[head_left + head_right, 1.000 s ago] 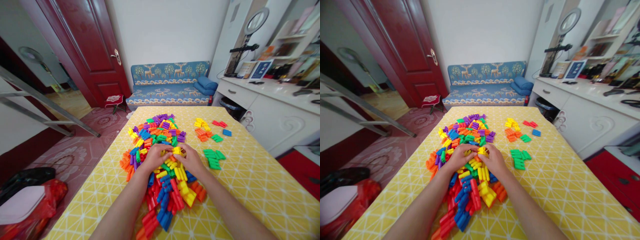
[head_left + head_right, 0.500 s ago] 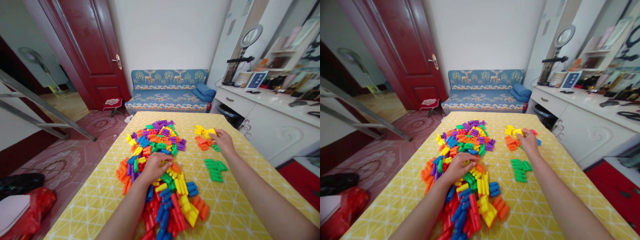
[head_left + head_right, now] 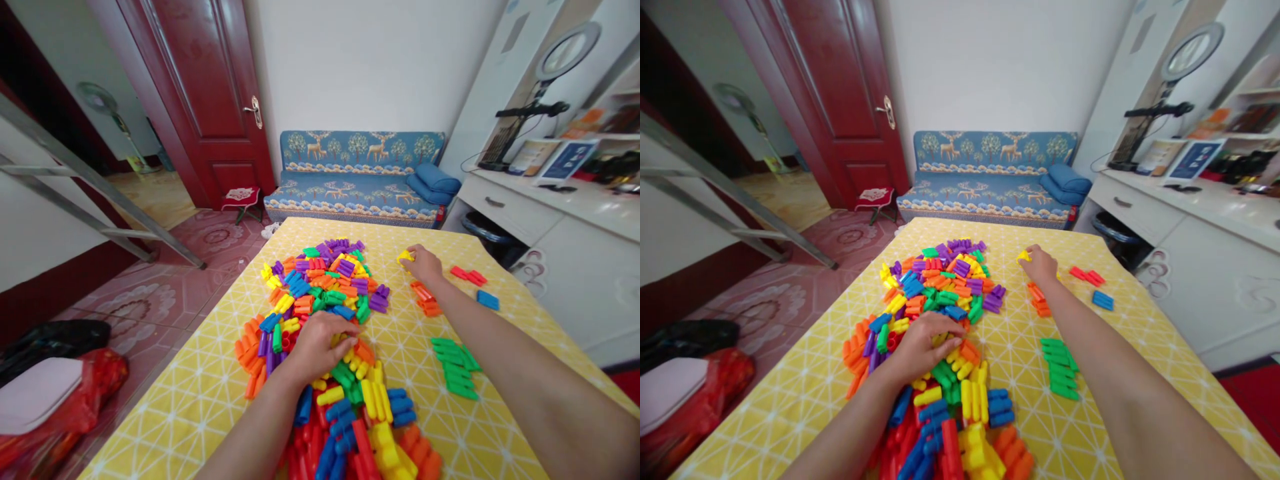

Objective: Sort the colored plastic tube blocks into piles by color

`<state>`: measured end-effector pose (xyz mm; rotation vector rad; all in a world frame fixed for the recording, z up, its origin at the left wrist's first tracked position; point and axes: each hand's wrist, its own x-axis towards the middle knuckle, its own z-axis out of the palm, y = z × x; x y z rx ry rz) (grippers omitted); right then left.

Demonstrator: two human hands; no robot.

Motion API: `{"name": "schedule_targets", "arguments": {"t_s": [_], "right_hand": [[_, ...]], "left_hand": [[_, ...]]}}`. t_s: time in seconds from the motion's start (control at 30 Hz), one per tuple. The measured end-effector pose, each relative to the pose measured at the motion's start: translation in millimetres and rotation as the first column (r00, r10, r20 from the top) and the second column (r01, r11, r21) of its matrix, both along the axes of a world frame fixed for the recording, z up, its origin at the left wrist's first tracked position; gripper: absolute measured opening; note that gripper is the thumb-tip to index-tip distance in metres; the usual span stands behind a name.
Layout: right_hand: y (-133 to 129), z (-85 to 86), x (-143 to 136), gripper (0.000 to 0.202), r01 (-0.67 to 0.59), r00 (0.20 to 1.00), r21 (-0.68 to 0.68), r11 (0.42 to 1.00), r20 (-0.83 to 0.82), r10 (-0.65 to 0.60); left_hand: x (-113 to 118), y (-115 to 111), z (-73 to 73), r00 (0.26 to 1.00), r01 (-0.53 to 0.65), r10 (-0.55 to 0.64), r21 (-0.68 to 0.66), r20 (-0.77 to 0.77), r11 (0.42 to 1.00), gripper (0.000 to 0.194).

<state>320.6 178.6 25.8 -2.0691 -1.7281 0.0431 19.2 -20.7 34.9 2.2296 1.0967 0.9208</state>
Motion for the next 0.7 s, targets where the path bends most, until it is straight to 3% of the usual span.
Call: {"name": "schedule_targets", "arguments": {"t_s": [0.1, 0.23, 0.33, 0.5, 0.7], "right_hand": [[3.8, -2.4, -10.3, 0.038, -0.013, 0.986, -0.027, 1.000, 0.164, 0.018], [-3.1, 1.4, 1.4, 0.035, 0.048, 0.954, 0.072, 0.996, 0.291, -0.067], [-12.1, 9.6, 23.3, 0.044, 0.119, 0.950, 0.037, 0.992, 0.286, -0.124], [-22.3, 11.7, 61.1, 0.069, 0.160, 0.971, -0.313, 0.936, 0.220, -0.093], [-25.6, -2.6, 65.3, 0.066, 0.063, 0.991, -0.292, 0.954, 0.134, -0.025]], "left_hand": [[-0.1, -0.1, -0.4, 1.000, -0.005, 0.005, -0.002, 0.000, 1.000, 0.017], [-0.5, 0.7, -0.8, 1.000, 0.009, -0.009, -0.003, 0.002, 1.000, 0.019], [-0.6, 1.4, -1.5, 1.000, 0.019, -0.019, 0.002, 0.003, 1.000, 0.018], [-0.2, 2.5, -4.9, 1.000, 0.023, -0.023, 0.012, 0.001, 1.000, 0.017], [0.3, 4.0, -6.8, 1.000, 0.010, -0.010, 0.014, -0.008, 1.000, 0.017]]}}
